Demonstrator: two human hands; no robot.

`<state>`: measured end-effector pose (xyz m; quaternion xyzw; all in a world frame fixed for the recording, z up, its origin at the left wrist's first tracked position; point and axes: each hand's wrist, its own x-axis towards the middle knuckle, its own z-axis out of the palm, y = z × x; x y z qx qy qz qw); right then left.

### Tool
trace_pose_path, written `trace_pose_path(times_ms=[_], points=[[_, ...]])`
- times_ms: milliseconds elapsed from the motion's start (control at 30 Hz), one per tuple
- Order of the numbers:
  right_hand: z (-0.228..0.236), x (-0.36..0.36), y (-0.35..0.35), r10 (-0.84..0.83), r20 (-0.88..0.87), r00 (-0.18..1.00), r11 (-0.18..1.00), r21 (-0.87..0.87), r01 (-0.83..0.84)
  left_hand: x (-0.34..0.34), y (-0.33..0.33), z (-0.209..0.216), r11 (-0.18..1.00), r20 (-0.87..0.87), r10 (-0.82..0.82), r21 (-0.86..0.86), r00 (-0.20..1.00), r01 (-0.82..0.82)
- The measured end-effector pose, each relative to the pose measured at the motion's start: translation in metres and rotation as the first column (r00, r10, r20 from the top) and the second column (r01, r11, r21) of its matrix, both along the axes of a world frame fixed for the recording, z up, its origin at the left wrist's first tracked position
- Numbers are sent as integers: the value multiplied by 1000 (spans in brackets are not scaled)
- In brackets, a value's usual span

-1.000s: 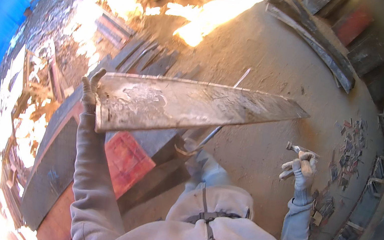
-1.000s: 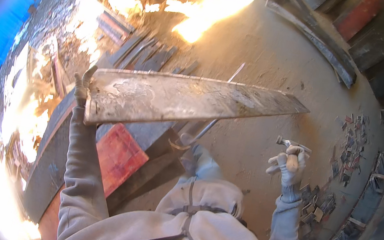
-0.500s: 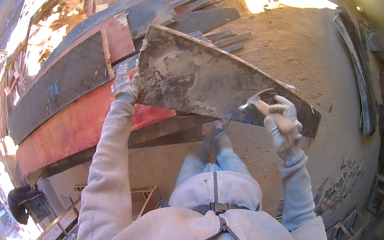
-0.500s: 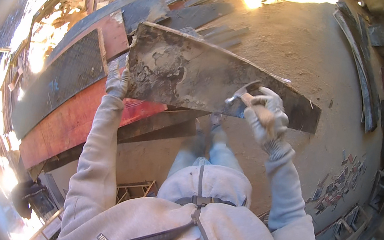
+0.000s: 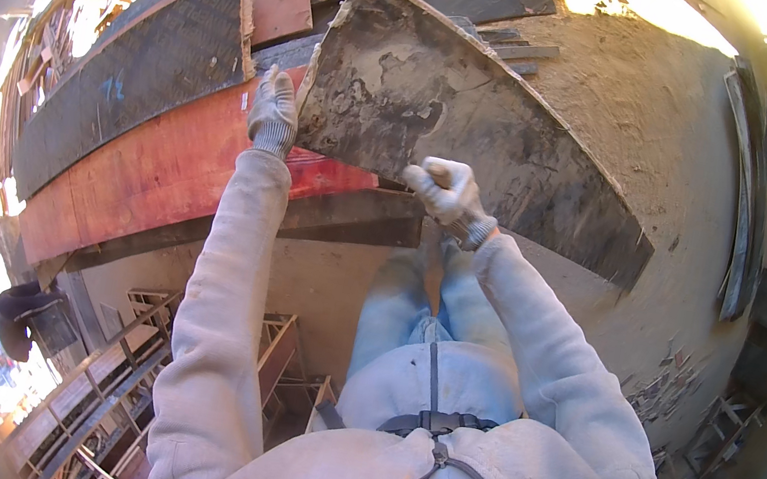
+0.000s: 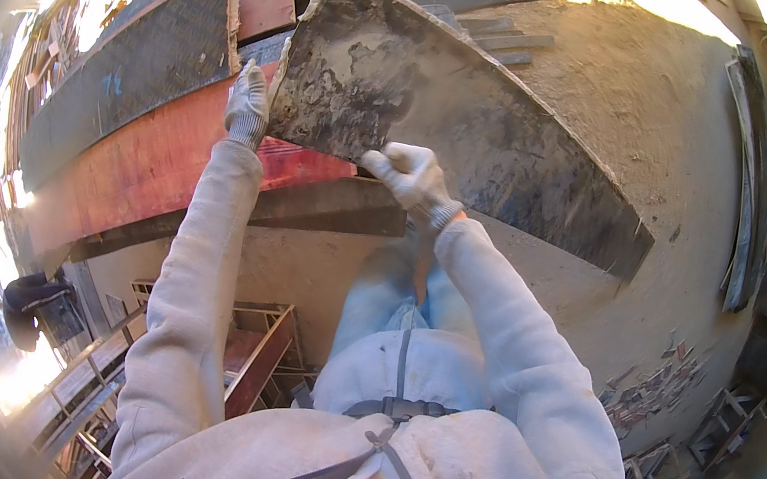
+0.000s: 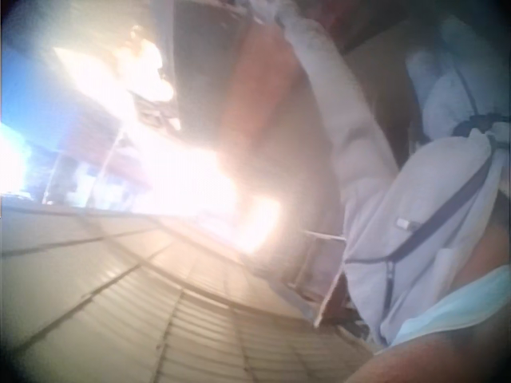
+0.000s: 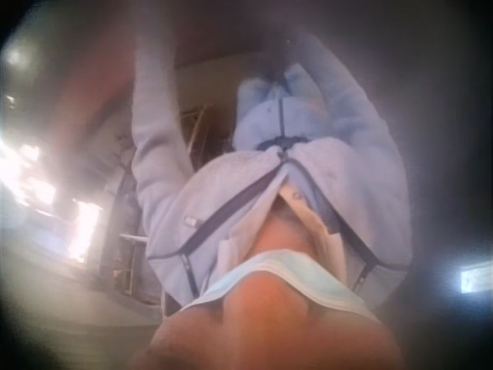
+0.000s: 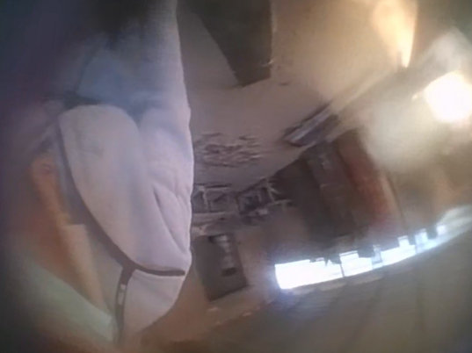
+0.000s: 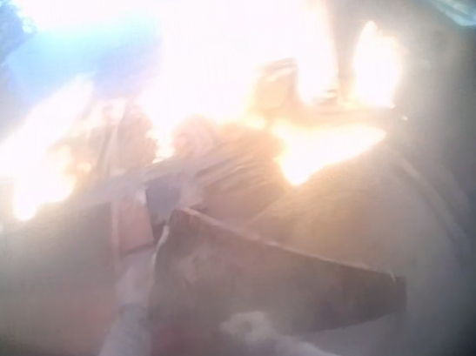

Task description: The person uses a hammer to break apart large sheets of marine plywood, striking repeatedly to split them into smaller pieces. The person lifts and repositions the panels as needed and discards the broken fragments onto the ground.

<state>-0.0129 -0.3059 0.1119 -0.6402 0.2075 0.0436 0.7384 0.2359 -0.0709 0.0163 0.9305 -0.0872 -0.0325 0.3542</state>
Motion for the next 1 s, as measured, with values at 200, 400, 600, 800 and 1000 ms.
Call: trace_pose_path(times_ms=[200,400,600,800,1000], points=[[3,39,42,295,265,918,927,-314,-207,3,4,-4,999,3,24,39,1000,-24],[47,-88,-57,472,443,762,793,-591,-148,-2,1,-15,987,519,-26,147,854,-58],[39,-206,-162,260,-18,966,828,-511,-232,2,7,-36,981,0,168,100,986,-168],[34,-54,-87,176,202,963,984,-58,-167,-19,7,-17,690,-389,24,-660,921,-297],[74,116,20,194,161,968,939,256,-231,-25,5,-30,632,-492,102,-638,864,-439]])
